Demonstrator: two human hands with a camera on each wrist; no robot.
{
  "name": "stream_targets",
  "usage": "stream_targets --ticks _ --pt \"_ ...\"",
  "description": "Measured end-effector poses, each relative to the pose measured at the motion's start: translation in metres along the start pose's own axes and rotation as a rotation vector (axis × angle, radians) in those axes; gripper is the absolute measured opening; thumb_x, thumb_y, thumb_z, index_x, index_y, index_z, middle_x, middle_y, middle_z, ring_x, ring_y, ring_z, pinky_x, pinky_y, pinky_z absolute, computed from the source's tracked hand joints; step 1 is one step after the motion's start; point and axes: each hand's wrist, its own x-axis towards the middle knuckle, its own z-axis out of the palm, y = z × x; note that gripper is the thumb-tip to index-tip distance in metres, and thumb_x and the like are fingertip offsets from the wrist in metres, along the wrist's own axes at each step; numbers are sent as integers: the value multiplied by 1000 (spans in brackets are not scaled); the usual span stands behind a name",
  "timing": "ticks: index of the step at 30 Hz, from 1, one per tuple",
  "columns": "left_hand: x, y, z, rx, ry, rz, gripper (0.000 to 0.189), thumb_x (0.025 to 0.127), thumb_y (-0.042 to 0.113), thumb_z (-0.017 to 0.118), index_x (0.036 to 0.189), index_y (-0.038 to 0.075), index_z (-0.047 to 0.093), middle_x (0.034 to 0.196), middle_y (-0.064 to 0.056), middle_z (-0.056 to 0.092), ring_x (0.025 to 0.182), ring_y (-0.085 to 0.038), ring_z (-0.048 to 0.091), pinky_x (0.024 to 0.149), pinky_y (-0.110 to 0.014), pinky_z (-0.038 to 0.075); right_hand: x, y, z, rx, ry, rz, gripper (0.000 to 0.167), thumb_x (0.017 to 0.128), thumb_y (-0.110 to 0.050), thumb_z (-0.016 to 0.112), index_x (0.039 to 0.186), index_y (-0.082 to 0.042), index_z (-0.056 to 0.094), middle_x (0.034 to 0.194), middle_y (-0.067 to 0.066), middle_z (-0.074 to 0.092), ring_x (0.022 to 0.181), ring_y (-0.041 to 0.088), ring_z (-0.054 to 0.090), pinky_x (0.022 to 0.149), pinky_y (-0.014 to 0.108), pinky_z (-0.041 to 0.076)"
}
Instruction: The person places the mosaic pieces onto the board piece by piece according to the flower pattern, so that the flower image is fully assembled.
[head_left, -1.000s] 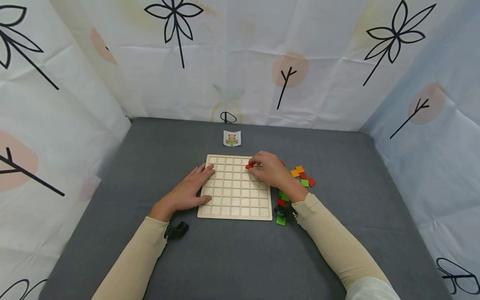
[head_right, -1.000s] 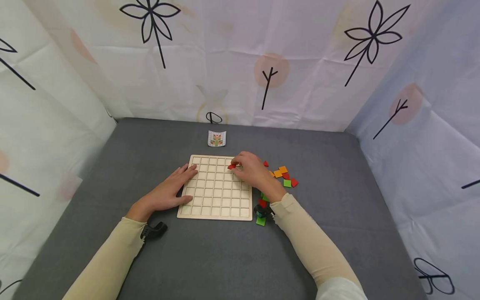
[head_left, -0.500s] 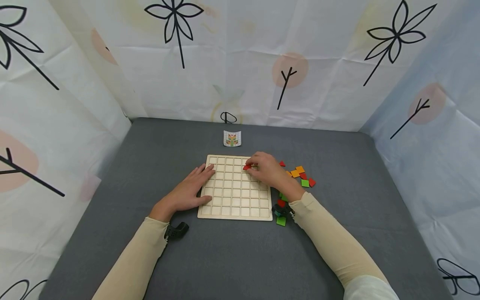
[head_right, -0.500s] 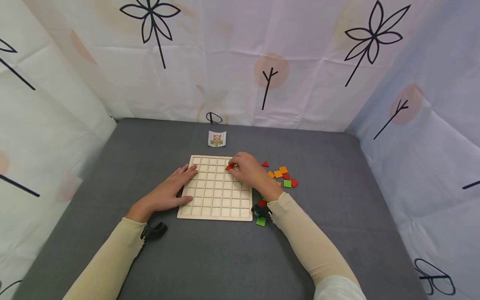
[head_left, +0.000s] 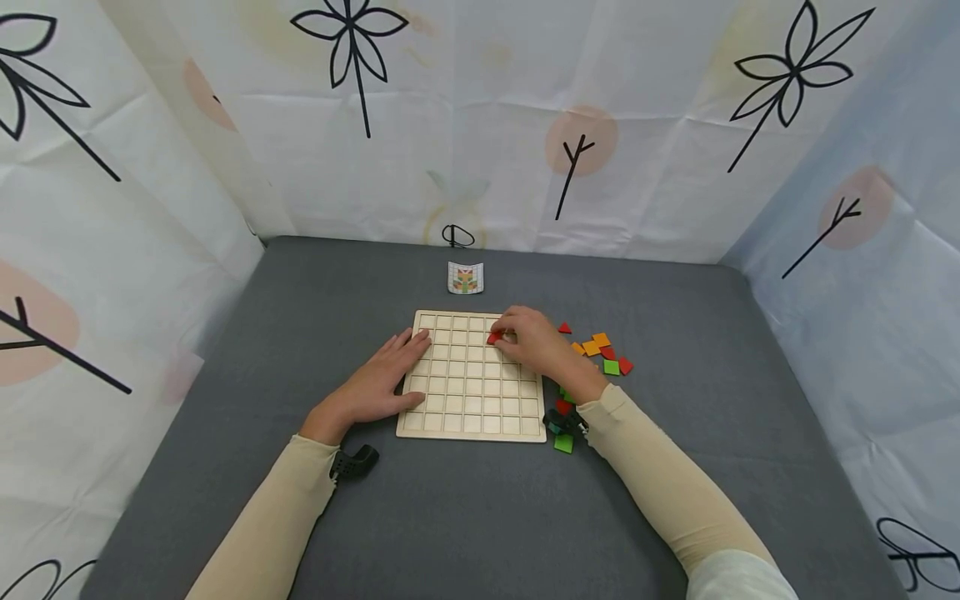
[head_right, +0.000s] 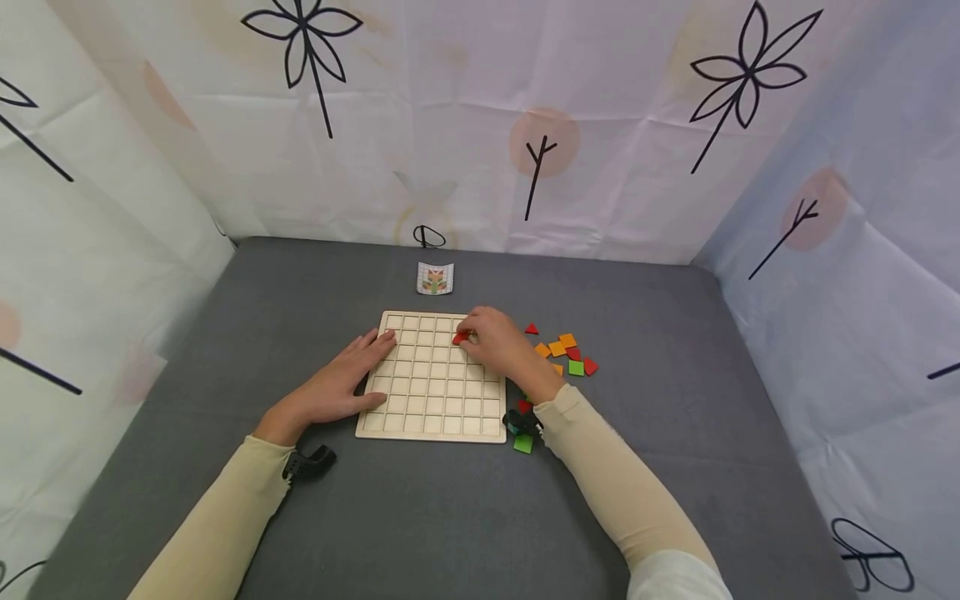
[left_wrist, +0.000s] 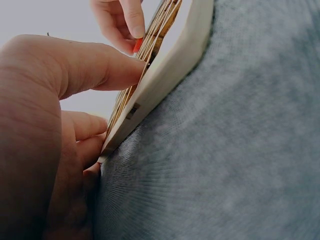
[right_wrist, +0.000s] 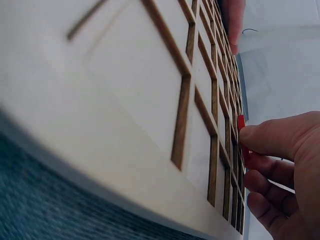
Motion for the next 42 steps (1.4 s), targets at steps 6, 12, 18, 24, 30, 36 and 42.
stream_targets --ticks 6,12,18,24,30,36,42 --pt "0 0 1 15 -9 -3 91 104 40 67 172 -1 23 180 -17 16 166 -40 6 132 -57 7 -2 -1 -1 -9 -17 -12 25 104 -12 76 128 -4 80 125 12 69 103 27 65 89 42 58" --pt "0 -2 1 27 -15 -2 90 105 41 65 172 -1 22 180 -16 14 166 -39 5 132 -56 6 -1 -2 -1 -2 -18 -8 25 104 -13 76 128 -5 80 127 12 69 109 29 65 92 44 58" --pt "1 -1 1 29 -16 2 90 105 39 66 172 -2 22 180 -17 14 166 -40 5 132 -56 5 -1 0 -1 -25 -14 -31 23 105 -12 75 127 -6 81 125 11 69 106 27 64 89 42 57" --pt "1 -1 0 31 -15 -1 90 104 39 66 172 -2 22 180 -17 15 166 -40 6 132 -56 6 -1 1 0 -55 -11 -51 23 105 -11 74 126 -6 81 125 10 70 107 28 65 91 42 58" --pt "1 -1 0 21 -16 2 90 104 39 66 171 -3 23 179 -18 15 165 -41 6 132 -56 5 -3 3 1 -74 -9 -66 22 105 -11 75 125 -6 82 125 10 72 114 30 65 96 45 58" --pt "1 -1 1 20 -15 0 90 105 39 66 171 -3 23 179 -18 15 165 -41 6 132 -56 5 -4 3 0 -61 -7 -67 22 105 -12 74 124 -6 82 126 10 72 117 32 65 99 46 57" --pt "1 0 0 20 -18 -3 90 104 38 67 171 -2 23 179 -18 15 165 -40 6 132 -57 6 -6 4 -2 -37 23 -79 21 106 -11 72 123 -5 82 125 11 73 118 32 66 100 48 57"
